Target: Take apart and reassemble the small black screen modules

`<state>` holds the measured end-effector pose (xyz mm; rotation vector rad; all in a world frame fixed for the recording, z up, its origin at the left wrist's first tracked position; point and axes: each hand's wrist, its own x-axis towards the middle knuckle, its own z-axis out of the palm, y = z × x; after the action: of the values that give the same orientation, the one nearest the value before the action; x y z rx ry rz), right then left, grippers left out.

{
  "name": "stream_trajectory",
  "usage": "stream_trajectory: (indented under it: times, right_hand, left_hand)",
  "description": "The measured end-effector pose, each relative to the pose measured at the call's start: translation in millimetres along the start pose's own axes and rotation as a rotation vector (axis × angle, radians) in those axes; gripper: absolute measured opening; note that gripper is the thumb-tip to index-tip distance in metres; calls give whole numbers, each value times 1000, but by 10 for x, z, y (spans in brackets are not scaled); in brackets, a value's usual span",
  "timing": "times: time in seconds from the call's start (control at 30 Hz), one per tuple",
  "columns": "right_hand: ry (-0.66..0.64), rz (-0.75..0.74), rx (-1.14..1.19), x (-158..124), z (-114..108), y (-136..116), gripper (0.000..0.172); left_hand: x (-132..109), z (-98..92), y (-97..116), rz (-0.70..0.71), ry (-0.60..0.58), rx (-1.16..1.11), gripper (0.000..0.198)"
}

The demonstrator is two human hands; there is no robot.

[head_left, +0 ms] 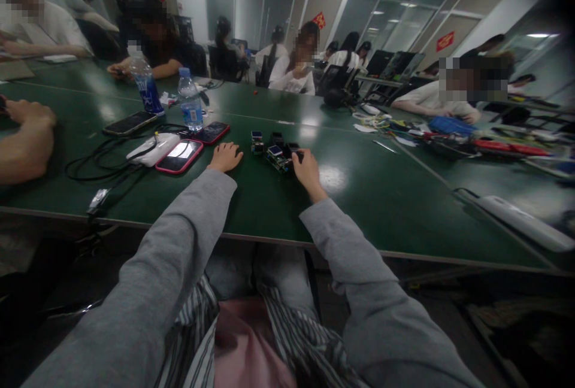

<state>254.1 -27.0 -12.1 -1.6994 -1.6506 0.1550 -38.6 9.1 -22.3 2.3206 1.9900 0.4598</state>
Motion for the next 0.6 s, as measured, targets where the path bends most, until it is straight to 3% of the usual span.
stream_trajectory:
  times: [0.6]
  right_hand:
    - [7,-35,-7,-14,15,-7,36]
  left_hand:
    - [2,13,-4,6,15,0,58]
